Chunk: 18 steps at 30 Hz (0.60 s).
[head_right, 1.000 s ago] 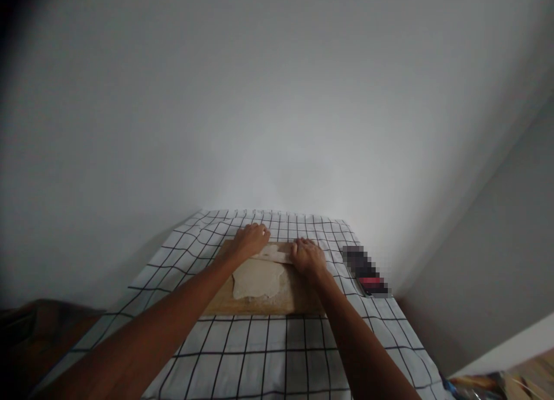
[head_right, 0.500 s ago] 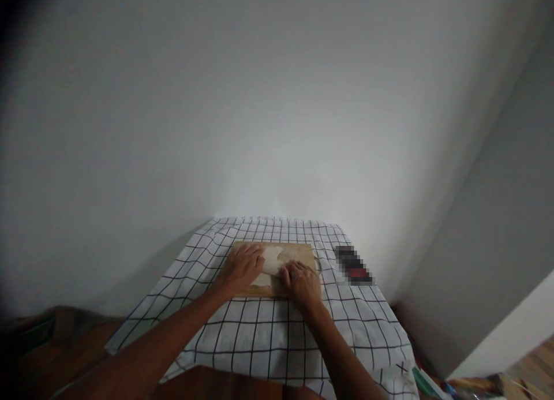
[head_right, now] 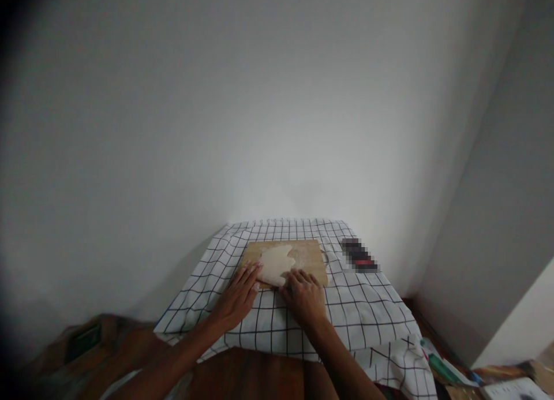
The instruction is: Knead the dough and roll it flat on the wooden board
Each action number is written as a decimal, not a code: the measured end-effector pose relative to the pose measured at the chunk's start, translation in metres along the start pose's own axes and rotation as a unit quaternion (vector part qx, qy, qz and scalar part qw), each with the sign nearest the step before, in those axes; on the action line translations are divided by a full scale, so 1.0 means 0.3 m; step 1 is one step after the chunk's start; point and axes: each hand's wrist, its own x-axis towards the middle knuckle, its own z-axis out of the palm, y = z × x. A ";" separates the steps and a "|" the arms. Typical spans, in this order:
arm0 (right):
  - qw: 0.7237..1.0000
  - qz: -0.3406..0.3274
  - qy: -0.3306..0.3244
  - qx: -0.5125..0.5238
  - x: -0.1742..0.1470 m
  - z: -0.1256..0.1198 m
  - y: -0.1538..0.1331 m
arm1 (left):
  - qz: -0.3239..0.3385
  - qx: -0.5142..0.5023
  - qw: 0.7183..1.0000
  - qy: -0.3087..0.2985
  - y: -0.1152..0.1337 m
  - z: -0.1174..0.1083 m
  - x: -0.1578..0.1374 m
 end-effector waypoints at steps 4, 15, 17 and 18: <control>1.000 -0.003 0.010 -0.020 0.031 -0.018 0.006 | -0.038 -0.007 0.999 -0.012 0.012 0.012 0.051; 0.994 0.018 -0.055 -0.092 0.260 -0.016 0.155 | -0.076 0.008 0.995 -0.070 -0.019 0.098 0.351; 0.993 0.032 -0.061 -0.099 0.315 -0.003 0.192 | -0.097 0.002 0.990 -0.101 -0.023 0.115 0.419; 0.992 0.039 -0.063 -0.101 0.342 0.005 0.210 | -0.116 -0.004 0.986 -0.118 -0.028 0.125 0.453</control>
